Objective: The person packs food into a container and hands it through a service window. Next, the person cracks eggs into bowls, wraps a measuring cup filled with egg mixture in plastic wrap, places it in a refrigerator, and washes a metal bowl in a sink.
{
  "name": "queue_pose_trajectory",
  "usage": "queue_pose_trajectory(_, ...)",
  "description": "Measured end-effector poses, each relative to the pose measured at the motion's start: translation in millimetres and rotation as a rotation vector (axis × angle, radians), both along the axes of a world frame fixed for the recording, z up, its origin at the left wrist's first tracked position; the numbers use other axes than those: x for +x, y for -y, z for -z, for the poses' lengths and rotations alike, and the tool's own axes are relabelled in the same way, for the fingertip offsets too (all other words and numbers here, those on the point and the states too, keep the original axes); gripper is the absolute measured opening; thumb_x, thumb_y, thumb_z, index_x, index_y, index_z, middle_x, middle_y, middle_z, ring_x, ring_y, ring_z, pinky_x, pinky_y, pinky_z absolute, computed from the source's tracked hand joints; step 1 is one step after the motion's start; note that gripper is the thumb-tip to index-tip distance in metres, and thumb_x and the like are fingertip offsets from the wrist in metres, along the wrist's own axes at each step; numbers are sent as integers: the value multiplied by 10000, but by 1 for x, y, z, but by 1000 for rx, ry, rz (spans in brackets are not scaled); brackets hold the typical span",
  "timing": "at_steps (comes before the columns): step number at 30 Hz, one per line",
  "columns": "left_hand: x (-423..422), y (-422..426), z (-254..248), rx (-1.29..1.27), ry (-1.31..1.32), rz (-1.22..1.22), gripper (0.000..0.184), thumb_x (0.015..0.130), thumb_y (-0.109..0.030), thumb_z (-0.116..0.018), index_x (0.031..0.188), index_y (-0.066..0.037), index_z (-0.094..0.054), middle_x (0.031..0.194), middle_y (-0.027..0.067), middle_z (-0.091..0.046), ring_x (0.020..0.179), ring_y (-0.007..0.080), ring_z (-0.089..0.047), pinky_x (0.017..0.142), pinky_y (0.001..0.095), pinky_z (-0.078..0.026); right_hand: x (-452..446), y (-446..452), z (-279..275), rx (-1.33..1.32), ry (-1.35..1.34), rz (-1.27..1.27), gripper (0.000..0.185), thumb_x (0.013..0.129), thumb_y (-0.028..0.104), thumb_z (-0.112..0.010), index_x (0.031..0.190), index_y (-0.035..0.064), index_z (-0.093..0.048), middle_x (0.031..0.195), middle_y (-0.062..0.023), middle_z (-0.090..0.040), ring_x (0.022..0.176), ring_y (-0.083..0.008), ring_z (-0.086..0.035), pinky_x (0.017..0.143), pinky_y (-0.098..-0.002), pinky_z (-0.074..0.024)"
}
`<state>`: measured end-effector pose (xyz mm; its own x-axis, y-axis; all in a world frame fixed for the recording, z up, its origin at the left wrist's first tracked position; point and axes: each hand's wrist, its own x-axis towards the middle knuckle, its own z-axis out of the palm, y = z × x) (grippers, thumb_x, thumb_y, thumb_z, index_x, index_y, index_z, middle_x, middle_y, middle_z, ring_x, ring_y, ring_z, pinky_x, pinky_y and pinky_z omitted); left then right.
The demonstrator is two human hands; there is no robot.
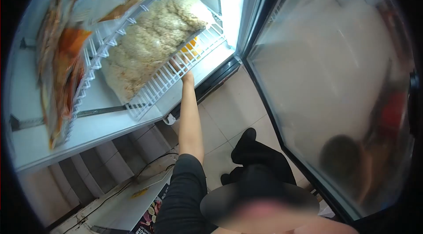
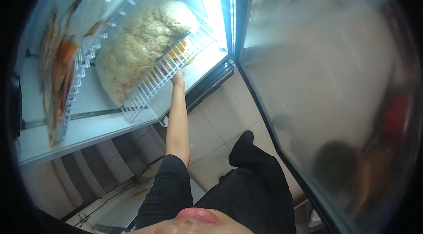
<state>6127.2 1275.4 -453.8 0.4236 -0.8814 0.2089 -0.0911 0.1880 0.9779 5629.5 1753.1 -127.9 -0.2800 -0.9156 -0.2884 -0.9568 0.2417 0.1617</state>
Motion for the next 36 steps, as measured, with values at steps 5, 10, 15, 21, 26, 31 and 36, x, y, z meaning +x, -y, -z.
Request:
queue_pose_trajectory(5, 12, -125, -32, 232, 1022, -136, 836, 727, -426, -748, 1309, 5, -331, 1353, 245, -330, 1231, 393, -345, 916, 621, -289, 6, 11, -15, 6, -52, -32, 368, 846, 213, -570, 1167, 36, -540, 757, -157, -651, 684, -292, -651, 587, -405, -513)
queue_pose_trajectory(10, 47, -396, -44, 682, 790, 340, 306, 806, -181, -625, 1103, -131, -576, 1367, 206, -364, 1200, 401, -403, 954, 553, -344, 69, 27, -45, 134, -76, -106, 353, 847, 177, -536, 1191, 99, -522, 799, -186, -649, 762, -357, -649, 634, -468, -511)
queue_pose_trajectory(15, 73, -692, -140, 870, 387, 635, 186, 811, -154, -616, 987, -93, -622, 968, 182, -634, 1004, 296, -574, 872, 423, -446, 106, -3, -41, 61, -184, -402, 356, 829, 192, -569, 1176, 147, -503, 800, -148, -642, 712, -329, -640, 605, -447, -511)
queue_pose_trajectory(21, 49, -899, -335, 938, 100, -62, 169, 837, -136, -591, 989, -69, -619, 951, 142, -650, 948, 244, -602, 839, 382, -468, 198, 45, -58, 554, 182, -700, 483, 809, 125, -606, 1262, 124, -440, 867, -139, -626, 701, -264, -629, 552, -387, -510)
queue_pose_trajectory(26, -45, -1023, -406, 754, -252, -850, 158, 858, -121, -570, 990, -49, -617, 936, 109, -663, 902, 201, -626, 812, 349, -487, 313, 58, -97, 1003, 422, -870, 580, 790, 62, -626, 1318, 109, -389, 916, -140, -614, 670, -221, -618, 499, -346, -505)
queue_pose_trajectory(31, -185, -1132, -384, 709, -601, -1498, 199, 891, -195, -541, 985, -61, -655, 883, 92, -676, 851, 215, -634, 799, 356, -486, 457, -27, -139, 1197, 815, -1062, 652, 798, 15, -585, 1370, 163, -311, 896, -115, -591, 614, -157, -556, 441, -278, -432)
queue_pose_trajectory(36, -291, -1246, -481, 960, -546, -2220, 173, 835, -197, -572, 890, -70, -676, 867, 136, -661, 851, 311, -623, 760, 415, -474, 593, -242, -267, 1387, 974, -810, 815, 810, 8, -559, 1486, 185, -139, 988, -74, -582, 720, -116, -533, 502, -227, -422)
